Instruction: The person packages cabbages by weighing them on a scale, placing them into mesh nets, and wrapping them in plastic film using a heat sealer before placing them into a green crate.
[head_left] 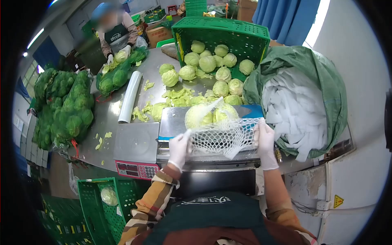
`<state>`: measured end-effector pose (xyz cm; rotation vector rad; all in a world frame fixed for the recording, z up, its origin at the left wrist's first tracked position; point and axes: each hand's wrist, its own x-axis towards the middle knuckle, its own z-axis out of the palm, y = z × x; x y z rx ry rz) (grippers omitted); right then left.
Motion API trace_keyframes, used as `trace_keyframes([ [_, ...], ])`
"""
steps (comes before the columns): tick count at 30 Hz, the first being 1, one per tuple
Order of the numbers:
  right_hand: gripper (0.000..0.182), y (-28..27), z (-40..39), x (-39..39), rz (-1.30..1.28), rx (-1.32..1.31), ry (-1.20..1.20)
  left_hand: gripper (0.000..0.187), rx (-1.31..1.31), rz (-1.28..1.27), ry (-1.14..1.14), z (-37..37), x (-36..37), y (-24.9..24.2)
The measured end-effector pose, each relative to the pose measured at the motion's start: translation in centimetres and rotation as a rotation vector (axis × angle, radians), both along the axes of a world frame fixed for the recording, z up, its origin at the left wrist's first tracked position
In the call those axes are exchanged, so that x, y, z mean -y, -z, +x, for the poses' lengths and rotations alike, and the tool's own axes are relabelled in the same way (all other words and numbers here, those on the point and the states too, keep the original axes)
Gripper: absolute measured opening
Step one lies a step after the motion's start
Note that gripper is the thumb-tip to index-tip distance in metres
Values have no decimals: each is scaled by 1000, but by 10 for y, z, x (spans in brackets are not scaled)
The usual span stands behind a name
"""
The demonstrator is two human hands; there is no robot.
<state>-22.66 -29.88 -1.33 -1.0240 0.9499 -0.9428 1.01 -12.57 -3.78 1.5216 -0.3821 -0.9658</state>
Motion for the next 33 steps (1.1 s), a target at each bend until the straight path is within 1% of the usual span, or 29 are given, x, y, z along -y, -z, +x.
trace_keyframes([
  [1,41,4,10,5,-12,-129,65,32,120,-26,-113,2,8,4],
  [2,42,8,21,8,-59,-141,84,34,239,-50,-228,5,17,9],
  [3,41,17,29,15,-104,-176,82,34,232,-55,-240,13,27,23],
  [4,40,33,38,25,-193,-178,92,36,389,-37,-307,24,37,41],
  [5,39,43,46,33,-281,-177,103,39,547,-17,-373,34,45,48],
  [6,44,32,52,32,-280,-265,97,50,486,32,-283,41,50,42],
  [7,44,40,58,41,-283,-266,91,50,484,32,-289,48,55,41],
  [9,51,64,74,64,-563,-429,144,61,566,60,-150,65,70,43],
  [10,60,57,77,69,-408,-495,31,66,477,-62,-15,79,78,48],
  [11,60,63,81,77,-411,-491,32,66,480,-64,-16,89,85,55],
  [13,67,62,93,87,-265,-544,-131,64,-50,84,154,99,96,50],
  [14,74,62,93,91,-160,-578,-210,64,-119,61,178,101,99,50],
  [15,74,72,96,98,-159,-573,-206,64,-114,62,182,101,102,48],
  [17,75,102,103,113,-35,-451,-264,63,-181,-23,214,100,106,44],
  [18,71,79,101,107,112,-317,-334,57,-221,-13,243,94,103,21],
  [19,71,69,103,106,112,-310,-329,57,-214,-11,248,101,106,26],
  [20,67,63,103,105,183,-215,-377,53,-299,-76,281,107,105,37],
  [21,63,63,104,105,255,-119,-424,50,-386,-140,313,109,102,40],
  [22,55,70,106,105,309,11,-437,46,-496,-206,314,109,99,43],
  [23,55,74,108,106,314,13,-437,46,-496,-201,314,108,97,48],
  [25,47,64,109,98,506,295,-460,46,-716,-311,240,95,92,36],
  [26,35,22,107,83,606,380,-485,45,-594,-295,187,89,94,26],
  [27,35,13,107,87,624,380,-479,45,-602,-279,182,92,93,21],
  [29,27,1,105,103,175,184,-638,44,-851,-486,459,103,100,8],
  [30,23,-13,105,104,-75,136,-652,41,-647,-399,462,93,103,-31],
  [31,23,-8,108,110,-66,135,-642,41,-654,-389,467,103,111,-22],
  [32,23,1,110,115,-274,57,-677,39,-450,-427,580,117,117,-5],
  [33,23,4,110,116,-480,-24,-709,38,-245,-463,686,120,121,-1],
])
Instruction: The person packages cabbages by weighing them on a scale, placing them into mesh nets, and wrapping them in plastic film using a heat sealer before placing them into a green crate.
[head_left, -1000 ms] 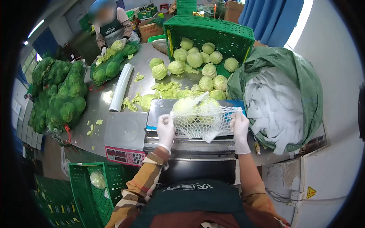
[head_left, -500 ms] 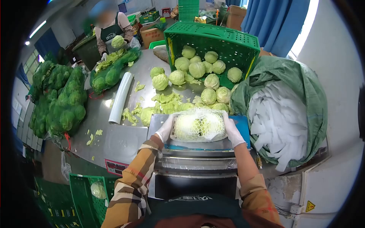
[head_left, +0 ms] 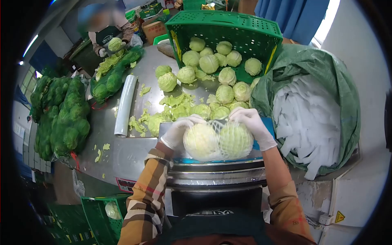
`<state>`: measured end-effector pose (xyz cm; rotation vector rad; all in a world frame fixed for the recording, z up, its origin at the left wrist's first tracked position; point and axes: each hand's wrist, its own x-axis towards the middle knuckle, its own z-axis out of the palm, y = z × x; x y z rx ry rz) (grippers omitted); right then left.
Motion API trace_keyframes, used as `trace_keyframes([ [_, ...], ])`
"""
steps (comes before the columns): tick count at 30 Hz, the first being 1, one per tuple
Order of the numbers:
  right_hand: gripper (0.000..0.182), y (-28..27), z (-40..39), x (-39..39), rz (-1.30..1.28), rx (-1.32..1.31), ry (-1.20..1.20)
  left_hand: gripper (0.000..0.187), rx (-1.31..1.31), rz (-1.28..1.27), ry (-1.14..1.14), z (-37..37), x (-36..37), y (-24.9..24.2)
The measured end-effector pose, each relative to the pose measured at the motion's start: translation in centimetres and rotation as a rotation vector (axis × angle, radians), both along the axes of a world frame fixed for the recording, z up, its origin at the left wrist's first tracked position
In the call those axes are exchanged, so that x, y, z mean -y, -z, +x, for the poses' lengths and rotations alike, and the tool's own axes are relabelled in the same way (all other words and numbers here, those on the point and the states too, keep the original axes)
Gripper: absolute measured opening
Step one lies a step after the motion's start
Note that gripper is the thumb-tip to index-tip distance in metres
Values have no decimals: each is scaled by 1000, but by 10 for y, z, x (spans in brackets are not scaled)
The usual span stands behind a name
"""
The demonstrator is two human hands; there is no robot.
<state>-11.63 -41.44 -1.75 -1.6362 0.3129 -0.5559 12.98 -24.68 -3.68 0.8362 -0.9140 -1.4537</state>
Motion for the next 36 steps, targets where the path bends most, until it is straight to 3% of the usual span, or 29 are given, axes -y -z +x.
trace_keyframes([
  [1,21,4,0,-6,4,-70,-5,34,288,-183,-12,0,1,5],
  [4,22,16,-6,-9,97,-126,-30,30,347,-99,135,2,3,7],
  [6,33,9,-21,-2,123,-107,-99,35,326,-55,182,12,-1,2],
  [9,64,-12,-41,5,310,-45,-340,56,-41,4,29,35,-1,-13],
  [10,64,-10,-49,8,315,-46,-337,56,-43,8,32,35,-4,-21],
  [12,65,-7,-62,10,476,-22,-17,59,171,373,-196,32,-12,-27],
  [13,67,-3,-65,10,331,-171,23,60,315,467,-82,25,-18,-21],
  [16,69,10,-59,-18,322,-341,-49,54,501,328,30,-13,-26,-4],
  [18,68,16,-49,-39,363,-339,53,49,552,278,2,-38,-21,-10],
  [20,64,-2,-43,-49,3,-316,15,45,601,218,-30,-47,-20,-20],
  [22,62,-2,-44,-60,-40,-299,57,42,841,-17,-4,-49,-23,-25],
  [26,63,-5,-46,-68,-348,-308,68,41,942,-98,5,-51,-34,-28],
  [28,63,-18,-46,-70,-474,-310,75,55,1058,-152,-11,-49,-37,-28],
  [30,53,-39,-44,-76,-776,-219,-108,62,1003,-123,-20,-53,-43,-37],
  [31,53,-39,-43,-79,-770,-219,-113,69,948,-97,-25,-56,-46,-43],
  [33,35,-36,-44,-86,-970,-295,-208,73,1011,-171,13,-57,-47,-48],
  [36,30,-32,-38,-84,-935,-98,-154,75,1156,-267,143,-54,-47,-55],
])
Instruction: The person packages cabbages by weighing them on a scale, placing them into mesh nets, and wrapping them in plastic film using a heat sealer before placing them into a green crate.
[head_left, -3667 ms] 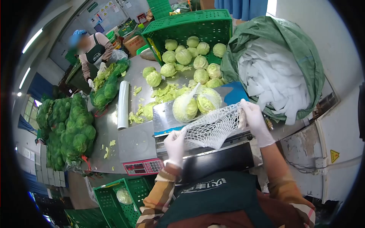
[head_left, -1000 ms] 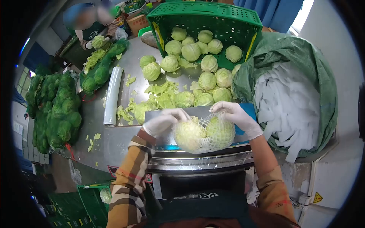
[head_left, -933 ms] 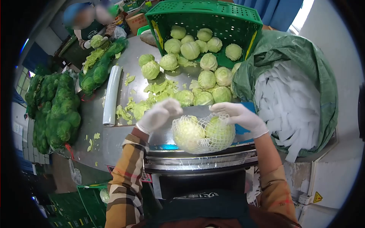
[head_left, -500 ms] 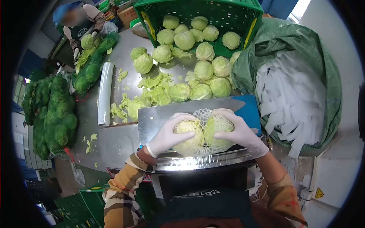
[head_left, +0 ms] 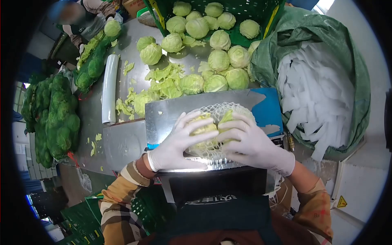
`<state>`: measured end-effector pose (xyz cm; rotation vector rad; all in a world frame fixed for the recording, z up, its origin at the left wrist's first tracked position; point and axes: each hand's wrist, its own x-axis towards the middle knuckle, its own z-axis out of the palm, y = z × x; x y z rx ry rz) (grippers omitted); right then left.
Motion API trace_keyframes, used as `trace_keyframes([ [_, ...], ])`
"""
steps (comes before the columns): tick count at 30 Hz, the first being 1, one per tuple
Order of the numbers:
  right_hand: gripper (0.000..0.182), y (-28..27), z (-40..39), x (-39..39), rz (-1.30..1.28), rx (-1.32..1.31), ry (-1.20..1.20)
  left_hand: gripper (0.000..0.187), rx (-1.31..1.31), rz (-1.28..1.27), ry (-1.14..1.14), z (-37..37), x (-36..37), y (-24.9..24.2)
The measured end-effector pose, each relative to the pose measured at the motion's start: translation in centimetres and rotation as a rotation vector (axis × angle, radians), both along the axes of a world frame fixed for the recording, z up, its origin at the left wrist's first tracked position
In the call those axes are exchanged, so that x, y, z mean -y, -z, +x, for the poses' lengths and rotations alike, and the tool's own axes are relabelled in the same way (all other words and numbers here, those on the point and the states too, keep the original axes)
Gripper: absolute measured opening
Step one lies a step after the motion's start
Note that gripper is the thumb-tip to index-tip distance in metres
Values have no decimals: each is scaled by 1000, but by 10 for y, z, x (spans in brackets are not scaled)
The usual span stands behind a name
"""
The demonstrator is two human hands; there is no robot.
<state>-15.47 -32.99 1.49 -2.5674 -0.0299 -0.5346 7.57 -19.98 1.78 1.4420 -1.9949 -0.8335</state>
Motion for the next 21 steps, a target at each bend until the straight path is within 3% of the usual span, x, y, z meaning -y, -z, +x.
trace_keyframes([
  [2,29,-3,1,6,60,-52,2,53,186,-25,43,-2,-1,2],
  [3,28,-5,2,10,119,-103,9,53,187,-24,42,-2,0,4],
  [4,28,-7,6,13,119,-102,10,39,178,-34,62,-2,2,6],
  [5,30,-9,11,15,377,-140,9,26,169,-45,83,-2,4,6],
  [7,41,-31,17,23,875,-341,44,17,55,43,54,2,11,0],
  [8,41,-28,20,29,876,-339,44,9,-61,135,25,4,13,-4],
  [10,42,-15,23,44,310,-99,30,14,-70,101,38,9,17,-10],
  [15,35,-14,23,60,226,-362,-129,25,0,92,70,18,34,-29],
  [17,28,-17,28,67,800,-468,-60,28,-116,237,14,18,45,-46],
  [18,28,-15,31,67,799,-467,-59,31,-232,383,-42,19,51,-51],
  [21,23,0,40,67,930,-302,19,40,-301,278,-83,41,71,-45],
])
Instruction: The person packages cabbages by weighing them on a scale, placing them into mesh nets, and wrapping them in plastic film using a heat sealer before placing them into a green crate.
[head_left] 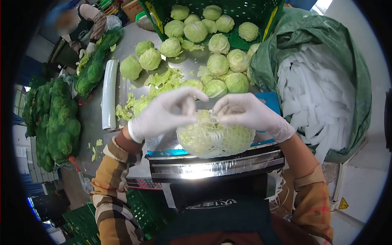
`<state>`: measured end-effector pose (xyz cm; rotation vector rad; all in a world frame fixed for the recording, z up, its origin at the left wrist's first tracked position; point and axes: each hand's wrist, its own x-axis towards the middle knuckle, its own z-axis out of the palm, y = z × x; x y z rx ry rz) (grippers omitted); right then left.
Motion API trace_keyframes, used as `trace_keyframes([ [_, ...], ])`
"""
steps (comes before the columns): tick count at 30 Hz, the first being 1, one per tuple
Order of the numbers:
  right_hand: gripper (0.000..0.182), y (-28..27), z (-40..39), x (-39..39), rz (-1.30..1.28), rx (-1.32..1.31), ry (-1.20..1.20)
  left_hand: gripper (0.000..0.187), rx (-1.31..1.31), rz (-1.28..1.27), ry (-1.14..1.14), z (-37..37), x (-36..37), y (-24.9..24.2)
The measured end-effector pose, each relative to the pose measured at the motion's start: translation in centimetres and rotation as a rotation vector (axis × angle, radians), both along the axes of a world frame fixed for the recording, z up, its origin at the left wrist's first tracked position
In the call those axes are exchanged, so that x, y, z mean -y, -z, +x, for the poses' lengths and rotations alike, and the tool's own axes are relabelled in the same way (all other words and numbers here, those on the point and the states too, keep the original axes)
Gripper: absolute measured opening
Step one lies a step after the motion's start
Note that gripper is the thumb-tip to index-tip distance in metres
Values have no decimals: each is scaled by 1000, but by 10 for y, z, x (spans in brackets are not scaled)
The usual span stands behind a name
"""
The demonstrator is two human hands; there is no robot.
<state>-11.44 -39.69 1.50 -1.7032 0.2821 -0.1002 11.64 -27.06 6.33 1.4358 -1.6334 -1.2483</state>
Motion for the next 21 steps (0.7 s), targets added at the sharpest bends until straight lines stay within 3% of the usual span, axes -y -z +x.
trace_keyframes([
  [2,25,7,3,1,331,16,120,44,-60,-61,-116,15,12,4],
  [5,29,16,1,-2,205,104,205,44,-79,-117,-256,22,19,17],
  [6,29,18,0,-2,206,104,208,57,23,-27,-171,28,19,21],
  [7,34,22,0,-3,179,148,372,57,22,-24,-167,29,17,26],
  [8,38,23,-1,-3,150,191,535,65,77,162,-114,28,13,31],
  [9,38,23,-5,0,151,191,538,73,132,347,-59,28,8,37],
  [10,46,22,-11,6,45,124,570,85,12,476,4,30,2,46],
  [12,68,16,-31,11,-58,-24,510,86,35,438,86,37,-11,59],
  [13,68,23,-41,10,-57,-25,513,88,51,397,162,38,-18,67],
  [15,74,41,-56,4,66,-165,302,85,-77,462,90,27,-25,79],
  [17,72,39,-47,-9,55,-200,286,79,-391,559,-142,-3,-23,79],
  [18,74,37,-40,-16,149,-167,323,68,-428,501,-223,-14,-24,76],
  [19,75,35,-35,-21,243,-129,362,68,-420,498,-221,-18,-24,70],
  [20,63,40,-32,-25,145,-79,378,65,-218,328,-145,-20,-24,65],
  [21,63,40,-31,-30,148,-75,384,61,-20,160,-68,-23,-26,62],
])
